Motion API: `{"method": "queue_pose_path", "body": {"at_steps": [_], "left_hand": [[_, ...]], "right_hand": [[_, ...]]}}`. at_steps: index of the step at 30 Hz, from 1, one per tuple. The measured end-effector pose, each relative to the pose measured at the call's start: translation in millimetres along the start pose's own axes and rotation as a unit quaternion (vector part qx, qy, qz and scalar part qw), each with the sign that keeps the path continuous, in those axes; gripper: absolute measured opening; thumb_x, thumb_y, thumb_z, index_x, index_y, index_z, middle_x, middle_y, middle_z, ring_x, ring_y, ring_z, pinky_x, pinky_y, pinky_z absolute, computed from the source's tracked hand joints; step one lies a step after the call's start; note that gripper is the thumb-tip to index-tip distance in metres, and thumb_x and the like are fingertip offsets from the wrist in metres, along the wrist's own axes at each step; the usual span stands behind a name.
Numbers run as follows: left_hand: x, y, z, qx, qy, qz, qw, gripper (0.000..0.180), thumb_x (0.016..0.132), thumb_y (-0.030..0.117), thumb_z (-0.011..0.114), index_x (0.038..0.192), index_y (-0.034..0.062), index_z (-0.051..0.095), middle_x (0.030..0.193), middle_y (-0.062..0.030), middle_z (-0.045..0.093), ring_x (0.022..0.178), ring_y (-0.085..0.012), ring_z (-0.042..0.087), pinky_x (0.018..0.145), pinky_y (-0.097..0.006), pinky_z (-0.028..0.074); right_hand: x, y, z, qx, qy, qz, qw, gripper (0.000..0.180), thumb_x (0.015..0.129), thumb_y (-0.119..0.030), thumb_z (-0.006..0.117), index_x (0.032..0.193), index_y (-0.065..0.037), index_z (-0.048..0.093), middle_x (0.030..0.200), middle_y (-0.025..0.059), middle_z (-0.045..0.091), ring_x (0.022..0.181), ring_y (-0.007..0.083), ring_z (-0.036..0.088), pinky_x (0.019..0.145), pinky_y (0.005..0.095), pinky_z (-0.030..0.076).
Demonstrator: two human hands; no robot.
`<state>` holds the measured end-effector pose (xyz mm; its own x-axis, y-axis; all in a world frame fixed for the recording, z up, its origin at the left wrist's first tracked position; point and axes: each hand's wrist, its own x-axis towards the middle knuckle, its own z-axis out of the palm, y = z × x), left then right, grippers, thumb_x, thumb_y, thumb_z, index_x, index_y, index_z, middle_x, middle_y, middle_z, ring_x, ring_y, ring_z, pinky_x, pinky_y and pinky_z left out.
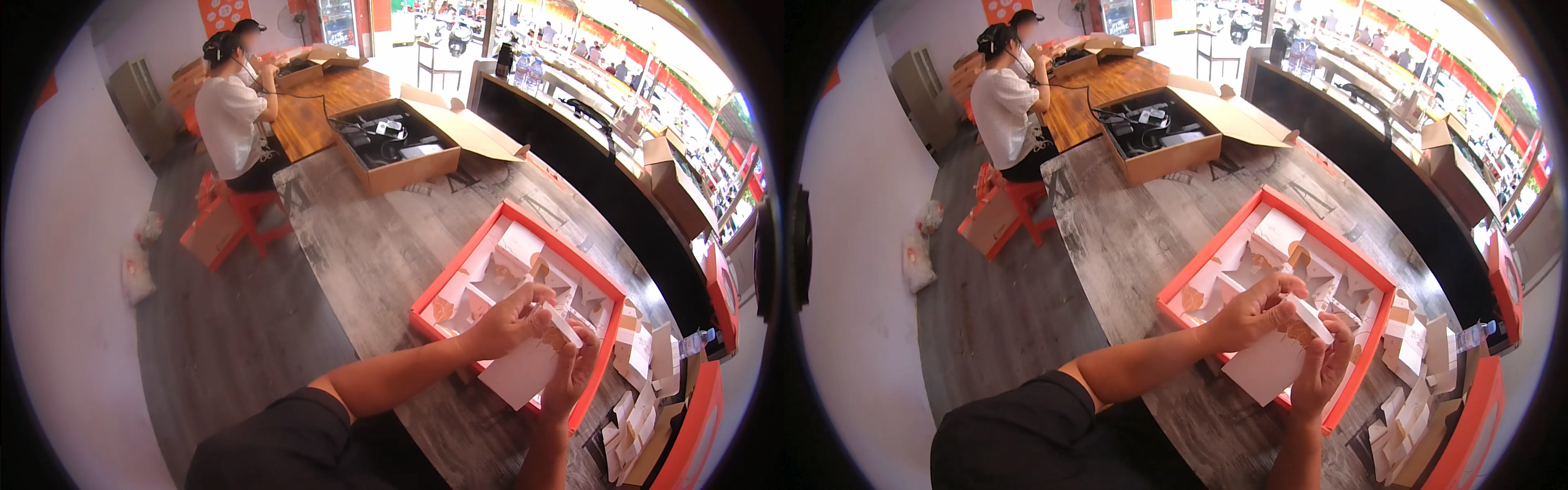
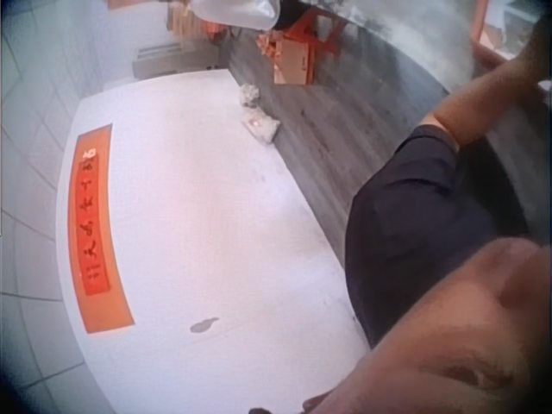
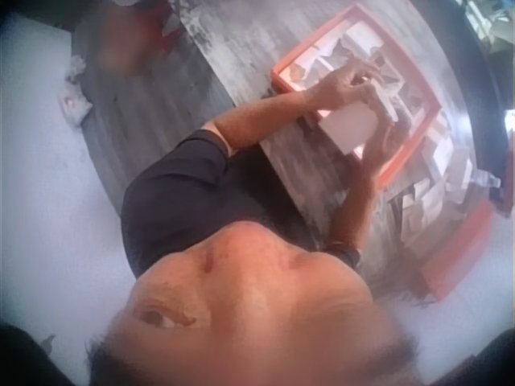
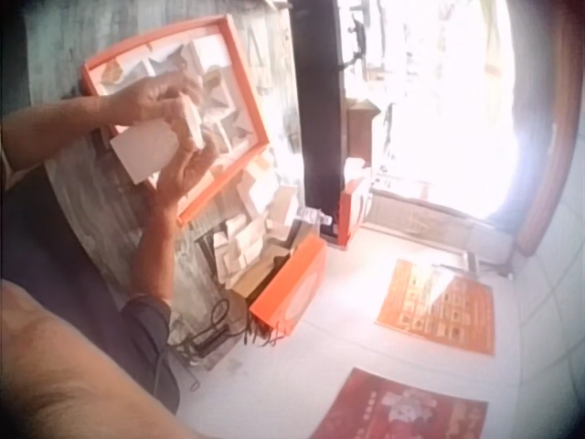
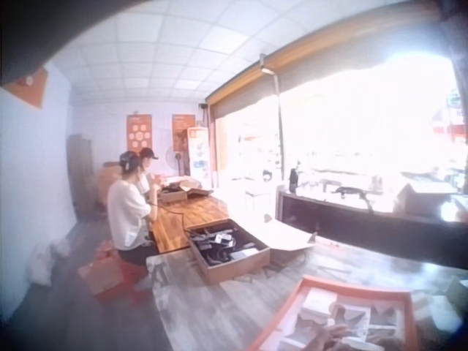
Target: The person folds several cardboard boxes and places them into a larger red box container one by one.
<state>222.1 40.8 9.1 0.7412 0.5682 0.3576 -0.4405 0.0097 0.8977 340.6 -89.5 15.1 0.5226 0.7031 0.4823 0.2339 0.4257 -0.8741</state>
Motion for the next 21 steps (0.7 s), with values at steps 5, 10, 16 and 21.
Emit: {"method": "queue_pose_path", "body": {"at_steps": [5, 10, 16, 21], "left_hand": [[-1.0, 11.3, 5.3, 0.066, 0.008, 0.034, 0.997, 0.04, 0.104, 0.027, 0.061, 0.136, 0.0059, 0.049, 0.115, -0.0037, 0.057, 0.096, -0.0081, 0.058, 0.085, -0.024, 0.05], [-6.2, 11.6, 4.4, 0.124, 0.015, 0.063, 0.99, 0.04, 0.101, 0.021, 0.064, 0.136, 0.0053, 0.051, 0.116, -0.0037, 0.058, 0.092, -0.0071, 0.056, 0.083, -0.025, 0.049], [-9.6, 11.8, 5.6, 0.129, 0.014, 0.059, 0.99, 0.041, 0.097, 0.018, 0.066, 0.134, 0.0045, 0.053, 0.12, -0.0054, 0.059, 0.096, -0.009, 0.057, 0.087, -0.026, 0.049], [-6.1, 9.6, 4.7, 0.162, 0.004, 0.077, 0.984, 0.047, 0.098, 0.024, 0.069, 0.137, 0.0037, 0.051, 0.123, -0.0085, 0.061, 0.105, -0.0123, 0.059, 0.091, -0.028, 0.049]], "right_hand": [[-0.9, -1.5, -4.4, -0.017, 0.006, -0.026, 0.999, 0.027, 0.105, -0.027, 0.055, 0.118, -0.003, 0.053, 0.125, 0.0125, 0.056, 0.119, 0.0213, 0.052, 0.105, 0.0363, 0.04], [-4.2, -0.6, -5.1, -0.004, 0.021, 0.023, 1.0, 0.017, 0.102, -0.02, 0.056, 0.107, -0.004, 0.055, 0.12, 0.0102, 0.059, 0.11, 0.0174, 0.054, 0.1, 0.0325, 0.042], [-4.5, -1.2, -8.1, 0.015, 0.022, 0.04, 0.999, 0.011, 0.101, -0.016, 0.056, 0.1, -0.005, 0.057, 0.113, 0.0082, 0.061, 0.1, 0.0133, 0.055, 0.092, 0.029, 0.044], [-1.8, 4.1, -13.9, -0.046, 0.043, 0.02, 0.998, 0.011, 0.102, -0.015, 0.055, 0.098, -0.005, 0.057, 0.109, 0.0077, 0.063, 0.093, 0.012, 0.058, 0.084, 0.0273, 0.048]]}}
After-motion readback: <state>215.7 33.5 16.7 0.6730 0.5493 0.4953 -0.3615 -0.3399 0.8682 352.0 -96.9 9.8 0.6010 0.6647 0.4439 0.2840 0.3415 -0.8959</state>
